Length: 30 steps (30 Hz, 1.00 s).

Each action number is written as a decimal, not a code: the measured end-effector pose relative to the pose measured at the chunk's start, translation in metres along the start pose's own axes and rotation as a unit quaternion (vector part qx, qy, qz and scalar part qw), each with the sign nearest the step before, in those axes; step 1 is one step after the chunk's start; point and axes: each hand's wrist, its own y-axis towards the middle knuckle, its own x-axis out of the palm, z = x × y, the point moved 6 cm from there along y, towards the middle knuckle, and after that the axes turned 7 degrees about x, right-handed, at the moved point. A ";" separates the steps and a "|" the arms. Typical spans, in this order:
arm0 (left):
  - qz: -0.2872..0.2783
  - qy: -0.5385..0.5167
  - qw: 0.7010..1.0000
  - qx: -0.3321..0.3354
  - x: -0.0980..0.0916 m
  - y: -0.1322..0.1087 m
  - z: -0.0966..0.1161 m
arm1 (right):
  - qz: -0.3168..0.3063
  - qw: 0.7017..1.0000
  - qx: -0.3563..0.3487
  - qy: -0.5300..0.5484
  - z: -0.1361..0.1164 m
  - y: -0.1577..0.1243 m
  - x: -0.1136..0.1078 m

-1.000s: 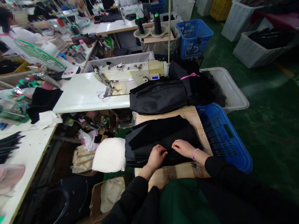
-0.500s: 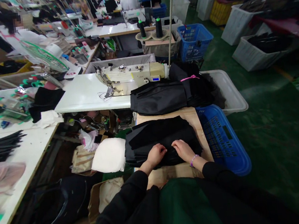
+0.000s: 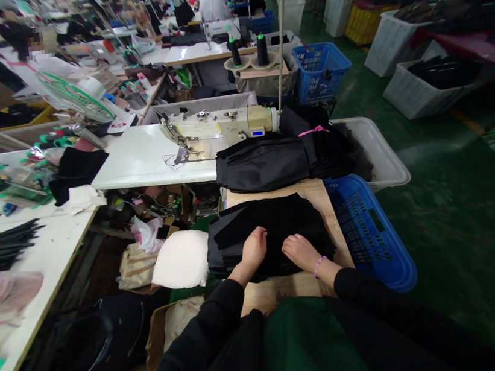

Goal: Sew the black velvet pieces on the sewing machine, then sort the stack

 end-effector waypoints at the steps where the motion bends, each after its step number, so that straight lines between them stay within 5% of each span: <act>1: 0.013 0.003 1.000 0.008 -0.007 0.002 0.003 | 0.001 1.000 0.003 0.003 0.002 -0.001 0.001; 5: -0.030 0.011 0.996 0.083 -0.018 0.003 0.018 | 0.020 0.999 0.026 0.015 0.008 -0.002 -0.002; 10: -0.111 0.085 0.975 0.171 -0.007 -0.010 0.034 | 0.051 0.998 0.041 0.025 0.008 0.001 -0.015; 16: -0.090 0.138 0.966 0.201 -0.024 0.012 0.039 | 0.067 0.996 0.051 0.025 0.006 -0.014 -0.028; 22: 0.024 0.161 0.987 0.015 -0.047 0.046 0.002 | -0.029 0.999 -0.028 0.015 0.013 -0.019 -0.017; 26: 0.062 0.177 0.982 -0.010 -0.037 0.034 -0.006 | -0.085 0.996 -0.042 -0.001 0.016 -0.012 -0.006; 30: -0.051 0.048 0.991 0.115 -0.002 0.002 0.008 | -0.099 0.995 -0.021 -0.004 0.016 -0.006 -0.001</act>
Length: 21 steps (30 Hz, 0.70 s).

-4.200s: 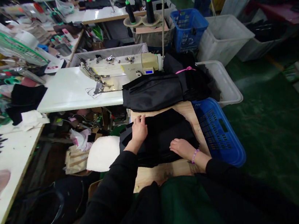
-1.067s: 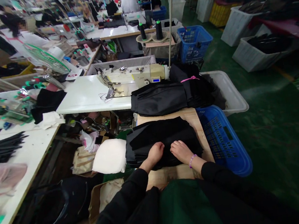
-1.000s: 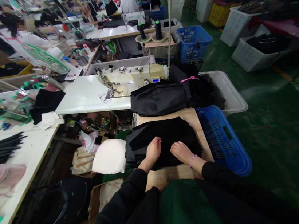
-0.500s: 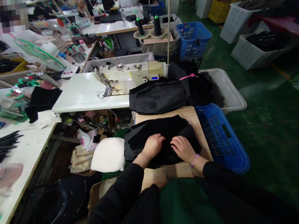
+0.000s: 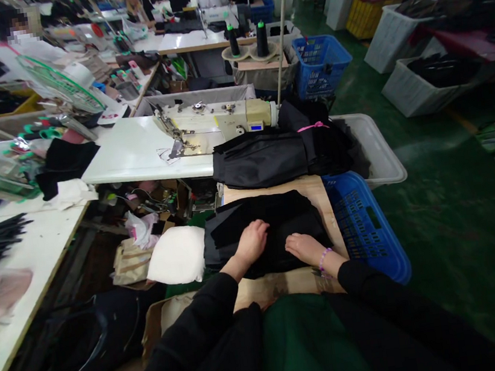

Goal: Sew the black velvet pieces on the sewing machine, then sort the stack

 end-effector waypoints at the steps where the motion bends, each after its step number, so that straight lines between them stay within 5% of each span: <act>1: -0.033 -0.035 0.999 0.015 0.011 -0.008 0.005 | -0.001 1.000 0.006 0.003 0.001 0.001 0.001; 7: -0.037 -0.080 0.996 -0.031 0.039 -0.035 0.003 | 0.039 0.997 0.050 0.033 0.008 0.003 0.000; 21: -0.072 -0.117 0.986 -0.094 0.035 -0.020 -0.008 | 0.144 0.989 0.000 0.014 -0.009 -0.006 -0.016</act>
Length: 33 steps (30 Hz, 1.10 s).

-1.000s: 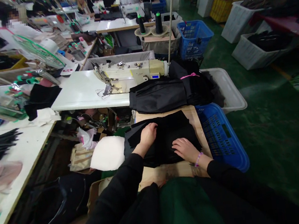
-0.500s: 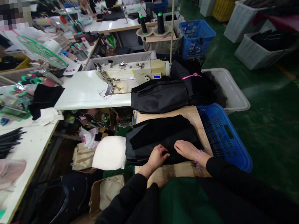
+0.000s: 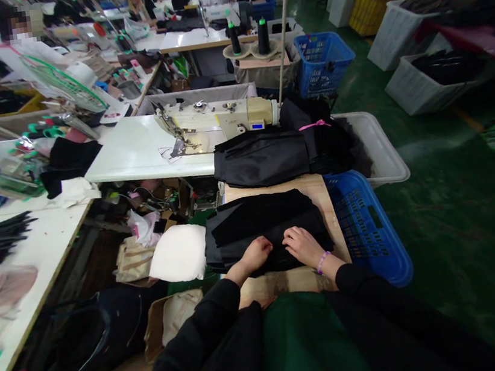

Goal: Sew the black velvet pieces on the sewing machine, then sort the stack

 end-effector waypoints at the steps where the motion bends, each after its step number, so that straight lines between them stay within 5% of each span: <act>1: 0.003 0.002 1.000 -0.006 0.000 0.001 0.000 | 0.000 1.000 -0.006 -0.007 -0.001 0.001 0.001; 7: 0.109 0.046 0.990 -0.072 -0.024 0.010 -0.005 | -0.005 0.998 -0.051 -0.029 -0.006 -0.004 0.010; 10: 0.154 0.066 0.985 -0.045 -0.043 0.008 0.006 | 0.000 0.999 -0.046 -0.027 -0.003 -0.009 0.013; 15: 0.070 0.082 0.991 0.084 -0.038 -0.003 0.033 | 0.032 0.999 -0.010 -0.018 0.006 -0.006 0.011; 19: 0.007 0.193 0.965 0.178 -0.022 -0.008 0.047 | 0.061 0.998 0.013 -0.004 0.006 0.001 0.001; 25: 0.053 0.263 0.937 0.224 -0.049 0.011 0.055 | 0.085 0.995 0.052 0.008 0.001 -0.008 -0.014; 27: 0.083 0.254 0.947 0.176 -0.065 0.024 0.048 | 0.052 0.998 0.028 0.016 0.000 -0.011 -0.013; 31: 0.170 0.265 0.947 -0.058 -0.087 0.037 0.020 | -0.032 0.999 -0.027 0.024 0.003 -0.011 -0.004; 33: 0.201 0.264 0.940 -0.081 -0.084 0.032 0.018 | -0.065 0.997 -0.033 0.021 0.006 -0.009 0.001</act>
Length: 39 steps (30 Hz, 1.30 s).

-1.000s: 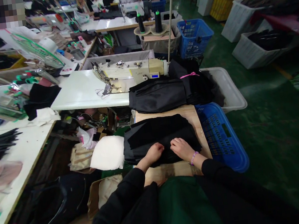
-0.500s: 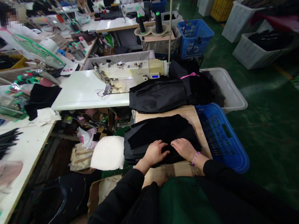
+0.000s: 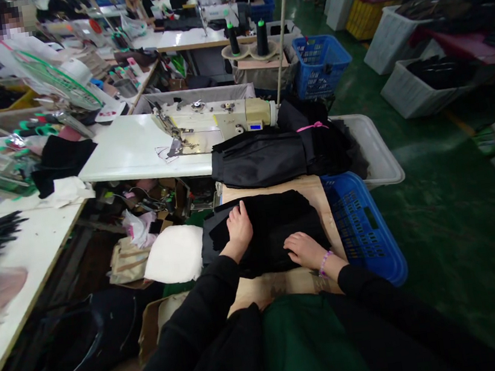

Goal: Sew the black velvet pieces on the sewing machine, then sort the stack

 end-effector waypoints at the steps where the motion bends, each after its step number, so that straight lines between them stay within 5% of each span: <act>1: 0.003 -0.021 0.999 0.027 0.003 -0.006 0.005 | -0.014 1.000 0.000 -0.001 0.002 0.001 0.002; 5: -0.130 -0.181 0.959 0.176 0.032 -0.051 0.030 | -0.047 0.999 0.002 0.007 0.007 -0.001 0.007; 8: -0.184 -0.215 0.942 0.179 0.049 -0.079 0.031 | -0.061 0.998 0.004 0.017 0.009 -0.002 0.009; 24: -0.172 -0.254 0.948 0.082 0.058 -0.068 0.014 | 0.042 0.984 0.152 0.086 0.027 -0.002 0.008; 29: -0.162 -0.270 0.943 0.104 0.052 -0.068 0.019 | 0.089 0.975 0.187 0.080 0.027 0.000 0.001; 34: -0.126 -0.275 0.952 0.037 0.053 -0.060 0.006 | 0.102 0.981 0.153 0.063 0.017 -0.004 -0.016; 39: -0.107 -0.303 0.947 0.027 0.047 -0.054 0.002 | 0.005 0.997 0.032 0.073 -0.002 -0.009 -0.001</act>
